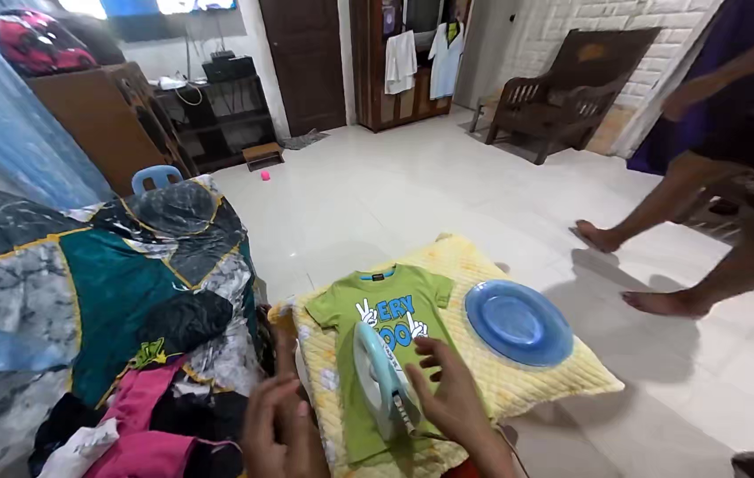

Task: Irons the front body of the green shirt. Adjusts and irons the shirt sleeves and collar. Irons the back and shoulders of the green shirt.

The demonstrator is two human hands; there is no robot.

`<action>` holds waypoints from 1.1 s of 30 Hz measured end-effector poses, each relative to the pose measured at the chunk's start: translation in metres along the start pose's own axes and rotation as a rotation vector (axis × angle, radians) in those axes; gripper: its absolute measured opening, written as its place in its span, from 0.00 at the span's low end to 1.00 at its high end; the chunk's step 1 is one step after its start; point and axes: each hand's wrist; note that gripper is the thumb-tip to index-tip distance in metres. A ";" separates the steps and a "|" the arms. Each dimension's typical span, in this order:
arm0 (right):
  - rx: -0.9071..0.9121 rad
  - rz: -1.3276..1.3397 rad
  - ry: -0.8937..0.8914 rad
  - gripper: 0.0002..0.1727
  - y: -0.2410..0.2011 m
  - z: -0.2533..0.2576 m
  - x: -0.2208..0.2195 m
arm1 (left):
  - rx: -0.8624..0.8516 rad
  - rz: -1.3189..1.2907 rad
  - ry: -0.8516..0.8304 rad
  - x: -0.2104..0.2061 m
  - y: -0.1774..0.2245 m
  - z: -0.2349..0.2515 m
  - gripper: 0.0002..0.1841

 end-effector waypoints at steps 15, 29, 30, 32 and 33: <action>-0.216 -0.222 -0.483 0.40 -0.015 0.059 -0.078 | 0.544 0.301 -0.306 -0.109 -0.054 -0.102 0.38; -0.293 -0.263 -0.478 0.46 0.003 0.222 -0.121 | 0.509 0.368 -0.336 -0.109 -0.054 -0.101 0.25; -0.302 -0.305 -0.463 0.46 -0.001 0.213 -0.121 | 0.506 0.366 -0.333 -0.111 -0.057 -0.104 0.25; -0.336 -0.362 -0.444 0.46 -0.014 0.188 -0.117 | 0.511 0.367 -0.338 -0.111 -0.058 -0.103 0.25; -0.358 -0.381 -0.445 0.46 -0.022 0.174 -0.114 | 0.516 0.362 -0.339 -0.112 -0.058 -0.103 0.25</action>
Point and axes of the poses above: each hand's wrist, its own z-axis towards the middle knuckle, its own x-axis out of the back of the hand, y = z × x, and after that the axes turned 6 degrees about x, right-handed
